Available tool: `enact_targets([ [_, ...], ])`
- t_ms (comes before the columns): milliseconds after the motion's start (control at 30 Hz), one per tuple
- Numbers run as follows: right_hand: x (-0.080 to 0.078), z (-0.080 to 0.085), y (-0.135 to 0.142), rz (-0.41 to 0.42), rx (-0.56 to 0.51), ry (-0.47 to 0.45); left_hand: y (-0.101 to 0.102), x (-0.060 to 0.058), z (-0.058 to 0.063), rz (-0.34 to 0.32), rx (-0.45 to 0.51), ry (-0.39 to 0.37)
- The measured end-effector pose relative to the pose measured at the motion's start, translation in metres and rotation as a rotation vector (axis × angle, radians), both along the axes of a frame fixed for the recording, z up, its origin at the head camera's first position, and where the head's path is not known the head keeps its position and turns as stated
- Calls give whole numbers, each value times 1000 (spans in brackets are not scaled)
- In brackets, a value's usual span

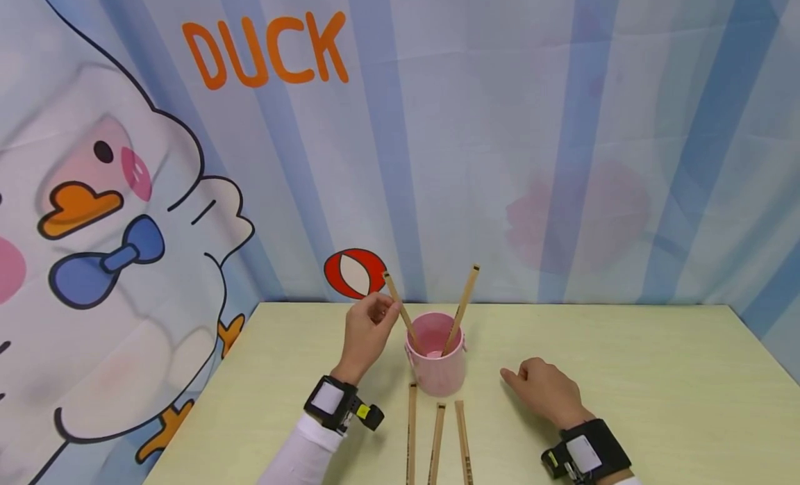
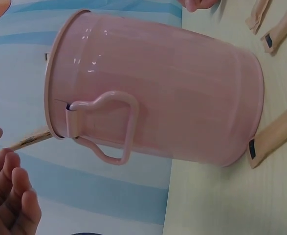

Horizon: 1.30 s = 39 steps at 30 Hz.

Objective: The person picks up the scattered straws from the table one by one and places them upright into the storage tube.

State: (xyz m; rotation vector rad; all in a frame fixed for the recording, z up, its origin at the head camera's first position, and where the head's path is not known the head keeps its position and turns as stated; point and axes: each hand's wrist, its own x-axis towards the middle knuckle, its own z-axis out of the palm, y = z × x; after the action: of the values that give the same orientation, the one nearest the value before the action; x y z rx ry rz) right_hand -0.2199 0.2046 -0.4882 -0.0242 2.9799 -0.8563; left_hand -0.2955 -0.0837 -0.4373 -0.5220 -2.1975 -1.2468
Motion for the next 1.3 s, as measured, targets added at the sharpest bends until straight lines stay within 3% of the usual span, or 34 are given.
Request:
enact_targets([
  [300,0,0,0,1,2,8,-9,3,-7,2,-66,-52],
  [600,1,2,-1,0,0,4,-23,10,-28,-74,-364,-355],
  [900,1,1,0,1,-4,7,-39,24,-50,-119,-556,-505],
  [1067,1,0,0,6,-5,-5,-41,30,-54,-115,-616,-503],
  [1300,2,2,-2,9,4,0,-42,34,-50,-114,-617,-493],
])
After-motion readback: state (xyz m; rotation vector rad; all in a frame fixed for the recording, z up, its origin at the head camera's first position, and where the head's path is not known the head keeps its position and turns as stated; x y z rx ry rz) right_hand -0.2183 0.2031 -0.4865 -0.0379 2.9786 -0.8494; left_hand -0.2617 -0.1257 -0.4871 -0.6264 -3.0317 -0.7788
